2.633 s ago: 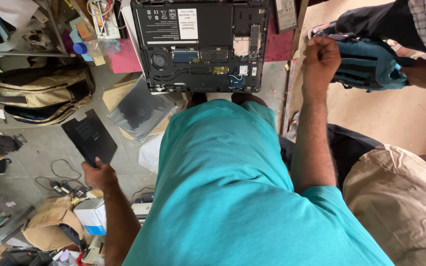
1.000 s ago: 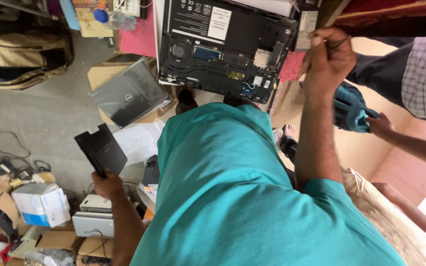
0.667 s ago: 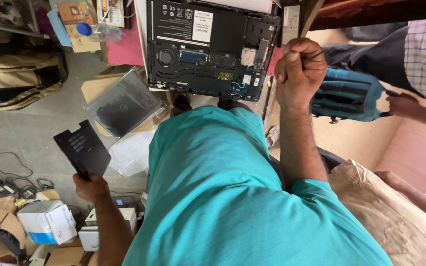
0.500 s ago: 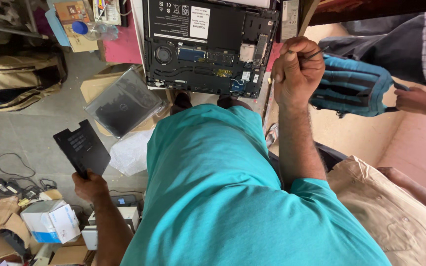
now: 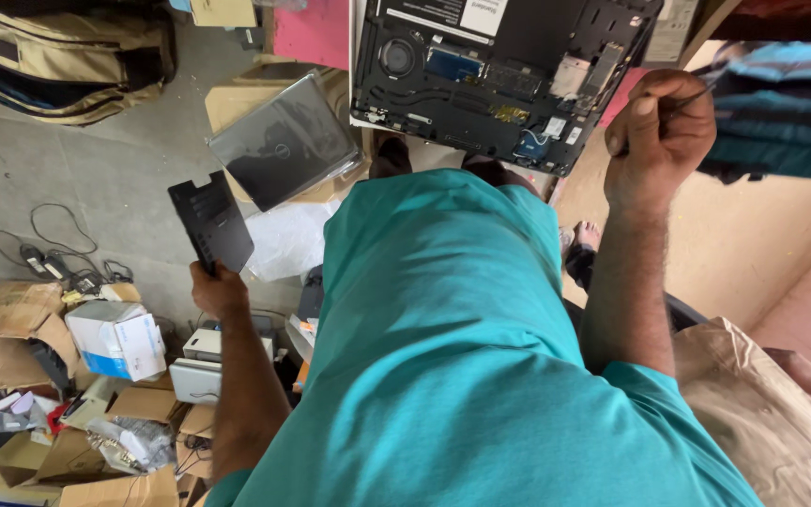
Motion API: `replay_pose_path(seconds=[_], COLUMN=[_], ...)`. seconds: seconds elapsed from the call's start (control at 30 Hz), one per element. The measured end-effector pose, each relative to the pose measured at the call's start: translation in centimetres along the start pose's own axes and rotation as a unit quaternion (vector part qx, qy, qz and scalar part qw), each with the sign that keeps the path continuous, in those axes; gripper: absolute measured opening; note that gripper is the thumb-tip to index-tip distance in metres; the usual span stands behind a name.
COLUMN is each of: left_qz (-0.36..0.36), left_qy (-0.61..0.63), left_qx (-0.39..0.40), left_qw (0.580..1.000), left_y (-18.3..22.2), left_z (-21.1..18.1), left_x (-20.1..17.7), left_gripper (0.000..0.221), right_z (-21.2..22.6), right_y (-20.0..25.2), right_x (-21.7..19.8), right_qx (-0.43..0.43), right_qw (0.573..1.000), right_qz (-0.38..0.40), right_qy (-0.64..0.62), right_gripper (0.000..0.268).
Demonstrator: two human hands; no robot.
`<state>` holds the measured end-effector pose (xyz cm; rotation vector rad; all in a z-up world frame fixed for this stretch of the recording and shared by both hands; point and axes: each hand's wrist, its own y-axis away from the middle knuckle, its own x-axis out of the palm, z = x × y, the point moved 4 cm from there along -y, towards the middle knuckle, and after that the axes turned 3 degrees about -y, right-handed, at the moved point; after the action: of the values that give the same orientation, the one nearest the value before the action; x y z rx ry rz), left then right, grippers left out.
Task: The person disassembles a laptop by removing the battery, keyboard, and internal cables, and then begins to reassemble it by placing the back panel and checking the ports.
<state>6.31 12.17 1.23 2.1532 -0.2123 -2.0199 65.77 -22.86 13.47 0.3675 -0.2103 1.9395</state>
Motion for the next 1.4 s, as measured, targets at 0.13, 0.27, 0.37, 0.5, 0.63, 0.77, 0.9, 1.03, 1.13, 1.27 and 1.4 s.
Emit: replay_pose_path(seconds=[0.13,0.27,0.37,0.5,0.63,0.77,0.9,1.03,1.13,1.27,1.4], left_qz=[0.010,0.022,0.016,0.009,-0.001,-0.008,-0.012,-0.004,-0.003,-0.001,-0.003], left_qy=[-0.003,0.012,0.017,0.018,0.041,0.039,0.038,0.036,0.011,0.035,0.025], left_qx=[-0.011,-0.011,-0.005,-0.001,0.007,0.017,0.028,0.016,0.019,0.020,0.035], left_qw=[1.000,1.000,1.000,1.000,0.999,0.999,0.999,0.999,1.000,0.999,0.999], left_y=[-0.1,-0.4,-1.2,-2.6,-3.8,-4.5,-4.7,-4.7,-4.8,-4.5,-4.2], left_z=[-0.3,0.1,0.3,0.0,-0.8,-1.4,-1.7,-1.7,-1.9,-2.1,-2.9], left_x=[0.8,1.4,1.4,1.0,0.3,-0.4,-0.9,-0.9,-1.0,-1.1,-1.4], left_gripper=[0.017,0.015,0.014,0.014,0.012,0.012,0.014,0.013,0.015,0.015,0.016], right_z=[-1.3,-2.4,-3.0,-3.5,-4.0,-4.2,-4.4,-4.3,-4.2,-4.8,-5.8], right_y=[0.2,0.6,0.9,1.3,1.3,1.7,1.8,1.7,1.2,0.0,-1.1], right_x=[0.0,-0.3,-0.3,-0.3,-0.4,-1.0,-1.4,-0.9,-0.1,1.1,2.0], right_qx=[0.047,0.098,0.114,0.121,0.114,0.123,0.102,0.068,0.029,0.004,-0.013], right_qw=[0.997,0.988,0.976,0.964,0.953,0.943,0.934,0.915,0.903,0.873,0.881], right_qz=[-0.021,-0.027,-0.026,-0.033,-0.025,-0.036,-0.028,-0.011,0.016,0.056,0.046], right_qy=[0.054,0.118,0.183,0.234,0.279,0.307,0.340,0.397,0.429,0.485,0.471], right_gripper=[0.009,0.006,0.008,0.010,0.009,0.010,0.012,0.013,0.013,0.011,0.010])
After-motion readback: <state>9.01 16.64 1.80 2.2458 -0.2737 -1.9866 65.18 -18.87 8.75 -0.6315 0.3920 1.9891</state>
